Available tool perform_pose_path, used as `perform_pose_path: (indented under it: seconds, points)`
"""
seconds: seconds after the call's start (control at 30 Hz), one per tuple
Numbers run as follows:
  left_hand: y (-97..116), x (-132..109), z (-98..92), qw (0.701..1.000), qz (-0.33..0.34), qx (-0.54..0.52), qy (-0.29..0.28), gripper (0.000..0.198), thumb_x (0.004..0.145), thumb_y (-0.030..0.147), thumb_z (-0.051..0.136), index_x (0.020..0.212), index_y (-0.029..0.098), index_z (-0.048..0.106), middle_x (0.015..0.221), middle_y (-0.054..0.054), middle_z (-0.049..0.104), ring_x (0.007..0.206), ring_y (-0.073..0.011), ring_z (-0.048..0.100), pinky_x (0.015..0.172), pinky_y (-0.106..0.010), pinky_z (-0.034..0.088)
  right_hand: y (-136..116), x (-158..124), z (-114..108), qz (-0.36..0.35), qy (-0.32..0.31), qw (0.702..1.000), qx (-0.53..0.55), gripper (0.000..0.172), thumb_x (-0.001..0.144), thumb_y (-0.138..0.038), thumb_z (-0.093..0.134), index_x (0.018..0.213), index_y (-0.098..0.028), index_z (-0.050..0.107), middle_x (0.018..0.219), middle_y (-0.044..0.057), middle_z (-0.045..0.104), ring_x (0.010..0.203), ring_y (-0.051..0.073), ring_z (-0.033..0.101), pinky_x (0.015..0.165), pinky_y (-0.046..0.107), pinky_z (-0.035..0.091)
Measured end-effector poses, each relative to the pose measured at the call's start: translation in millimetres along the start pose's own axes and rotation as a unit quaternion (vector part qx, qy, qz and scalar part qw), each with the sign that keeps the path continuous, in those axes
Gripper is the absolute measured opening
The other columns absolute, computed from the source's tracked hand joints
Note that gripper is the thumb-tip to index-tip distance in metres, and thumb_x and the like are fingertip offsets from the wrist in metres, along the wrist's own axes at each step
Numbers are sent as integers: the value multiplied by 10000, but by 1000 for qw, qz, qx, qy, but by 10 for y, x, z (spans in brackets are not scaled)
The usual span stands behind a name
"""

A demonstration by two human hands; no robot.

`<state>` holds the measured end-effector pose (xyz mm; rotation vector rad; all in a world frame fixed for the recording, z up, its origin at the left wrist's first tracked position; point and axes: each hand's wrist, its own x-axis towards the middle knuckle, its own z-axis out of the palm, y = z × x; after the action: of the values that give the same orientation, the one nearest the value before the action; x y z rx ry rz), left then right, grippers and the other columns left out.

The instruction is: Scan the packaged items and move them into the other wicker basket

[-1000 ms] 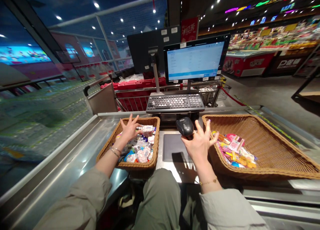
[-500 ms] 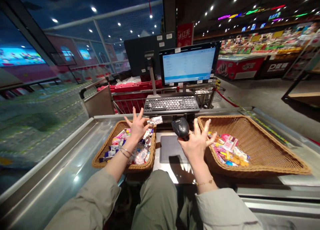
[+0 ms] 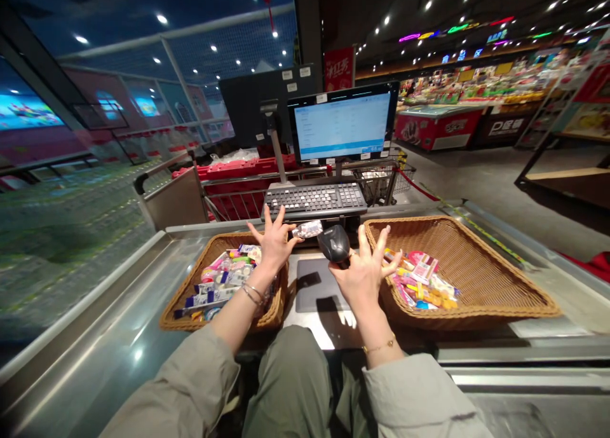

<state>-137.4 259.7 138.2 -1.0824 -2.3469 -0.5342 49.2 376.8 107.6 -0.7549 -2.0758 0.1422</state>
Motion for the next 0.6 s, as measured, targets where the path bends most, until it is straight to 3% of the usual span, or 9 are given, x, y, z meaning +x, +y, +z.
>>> perform_pose_path:
  seconds: [0.6]
  points:
    - [91, 48, 101, 999, 18, -19, 47, 179, 837, 321, 780, 1003, 295, 718, 1602, -9, 449, 1582, -376, 151, 1135, -813, -139, 11, 1, 10, -16, 15, 999, 32, 151, 776, -330, 670, 827, -216, 757, 1476, 80, 600, 1543, 432, 215, 1159, 775, 51]
